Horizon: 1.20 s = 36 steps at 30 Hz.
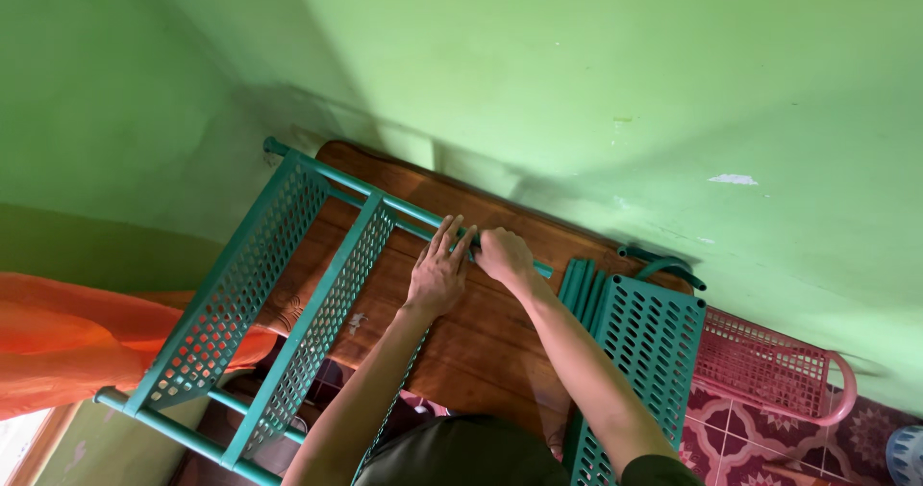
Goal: The person assembles a green plastic shelving unit by inserting vertical rods into side panels and attaching horizontal supports. The person repeatedly adjusts and repositions components on a wooden table, then places the assembled frame upright.
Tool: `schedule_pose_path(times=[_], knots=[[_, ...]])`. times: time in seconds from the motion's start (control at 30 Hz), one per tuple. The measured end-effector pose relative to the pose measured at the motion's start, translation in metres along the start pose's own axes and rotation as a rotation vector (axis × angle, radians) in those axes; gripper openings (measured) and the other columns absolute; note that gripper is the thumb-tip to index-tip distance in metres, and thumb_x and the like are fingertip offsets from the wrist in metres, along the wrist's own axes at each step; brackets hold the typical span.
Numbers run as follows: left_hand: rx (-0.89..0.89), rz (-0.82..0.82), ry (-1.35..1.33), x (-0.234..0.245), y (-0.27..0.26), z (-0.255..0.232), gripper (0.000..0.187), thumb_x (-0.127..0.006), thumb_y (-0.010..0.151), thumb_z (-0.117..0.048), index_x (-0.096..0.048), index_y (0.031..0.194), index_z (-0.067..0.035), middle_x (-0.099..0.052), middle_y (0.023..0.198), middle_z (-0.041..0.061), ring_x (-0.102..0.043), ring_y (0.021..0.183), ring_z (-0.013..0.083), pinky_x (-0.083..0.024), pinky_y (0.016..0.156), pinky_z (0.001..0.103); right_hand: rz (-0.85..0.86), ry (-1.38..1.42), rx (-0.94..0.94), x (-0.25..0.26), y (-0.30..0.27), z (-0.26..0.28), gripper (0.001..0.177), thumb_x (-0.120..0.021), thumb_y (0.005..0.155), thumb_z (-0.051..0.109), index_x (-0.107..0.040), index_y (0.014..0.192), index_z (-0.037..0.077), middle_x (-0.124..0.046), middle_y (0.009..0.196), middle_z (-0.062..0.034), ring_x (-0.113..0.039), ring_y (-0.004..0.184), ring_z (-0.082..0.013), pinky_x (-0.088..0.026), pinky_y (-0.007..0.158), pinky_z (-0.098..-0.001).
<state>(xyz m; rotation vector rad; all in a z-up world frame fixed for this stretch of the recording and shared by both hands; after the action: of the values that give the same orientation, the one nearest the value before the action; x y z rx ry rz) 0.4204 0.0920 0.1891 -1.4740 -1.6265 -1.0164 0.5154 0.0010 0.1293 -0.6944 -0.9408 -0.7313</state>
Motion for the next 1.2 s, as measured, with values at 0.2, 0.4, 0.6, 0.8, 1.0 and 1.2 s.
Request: schedule_pose_path(times=[0.2, 0.4, 0.6, 0.8, 1.0, 1.2], knots=[[-0.006, -0.024, 0.013, 0.004, -0.002, 0.0, 0.055, -0.049, 0.103, -0.023, -0.038, 0.157, -0.024, -0.031, 0.166, 0.006, -0.023, 0.157, 0.0229, -0.031, 0.125, 0.043, -0.076, 0.002, -0.049, 0.001, -0.009, 0.008, 0.024, -0.068, 0.09, 0.026, -0.074, 0.093, 0.003, -0.073, 0.084, -0.0254, -0.073, 0.077, -0.0437, -0.059, 0.068, -0.0538], [-0.005, -0.021, -0.01, 0.005, 0.0, 0.0, 0.054, -0.05, 0.102, -0.025, -0.04, 0.155, -0.024, -0.033, 0.164, 0.006, -0.024, 0.155, 0.0242, -0.03, 0.122, 0.044, 0.021, 0.036, -0.113, 0.006, -0.005, 0.003, 0.029, -0.07, 0.087, 0.03, -0.076, 0.086, 0.001, -0.072, 0.084, -0.0265, -0.072, 0.079, -0.045, -0.059, 0.071, -0.0535], [-0.041, -0.008, -0.022, 0.006, -0.002, 0.003, 0.053, -0.049, 0.103, -0.025, -0.042, 0.155, -0.023, -0.034, 0.164, 0.006, -0.025, 0.155, 0.024, -0.031, 0.122, 0.044, -0.045, -0.001, -0.177, 0.005, -0.011, 0.005, 0.031, -0.071, 0.088, 0.033, -0.078, 0.084, 0.002, -0.072, 0.083, -0.0261, -0.073, 0.079, -0.044, -0.06, 0.074, -0.0521], [-0.114, -0.008, -0.019, 0.002, -0.005, -0.001, 0.053, -0.048, 0.103, -0.025, -0.041, 0.155, -0.022, -0.034, 0.163, 0.008, -0.025, 0.154, 0.0246, -0.031, 0.122, 0.043, -0.017, 0.104, -0.27, -0.005, -0.016, -0.01, 0.03, -0.071, 0.085, 0.032, -0.078, 0.085, 0.003, -0.072, 0.084, -0.0261, -0.073, 0.082, -0.0438, -0.059, 0.076, -0.0525], [-0.151, -0.025, -0.05, -0.001, -0.006, 0.002, 0.053, -0.049, 0.103, -0.025, -0.042, 0.156, -0.02, -0.035, 0.163, 0.01, -0.025, 0.155, 0.0255, -0.033, 0.122, 0.043, 0.003, 0.08, -0.316, -0.027, -0.045, -0.052, 0.051, -0.069, 0.091, 0.051, -0.076, 0.084, 0.001, -0.07, 0.085, -0.028, -0.07, 0.084, -0.0459, -0.056, 0.074, -0.054], [-0.268, -0.133, 0.091, 0.012, -0.008, -0.008, 0.053, -0.053, 0.099, -0.023, -0.048, 0.15, -0.012, -0.041, 0.156, 0.015, -0.031, 0.152, 0.0302, -0.029, 0.124, 0.048, -0.087, 0.353, -0.439, -0.053, -0.102, -0.078, 0.045, -0.068, 0.092, 0.042, -0.072, 0.081, -0.001, -0.068, 0.071, -0.0253, -0.068, 0.069, -0.0446, -0.051, 0.063, -0.0546]])
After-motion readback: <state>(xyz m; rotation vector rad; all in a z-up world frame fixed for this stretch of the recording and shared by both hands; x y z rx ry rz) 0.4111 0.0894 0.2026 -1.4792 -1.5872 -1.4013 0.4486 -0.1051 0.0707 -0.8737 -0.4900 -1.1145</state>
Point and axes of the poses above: each hand's wrist, its own y-axis towards the middle knuckle, its own x-axis out of the back of the hand, z = x × y, the point moved 8 cm from there along y, towards the middle knuckle
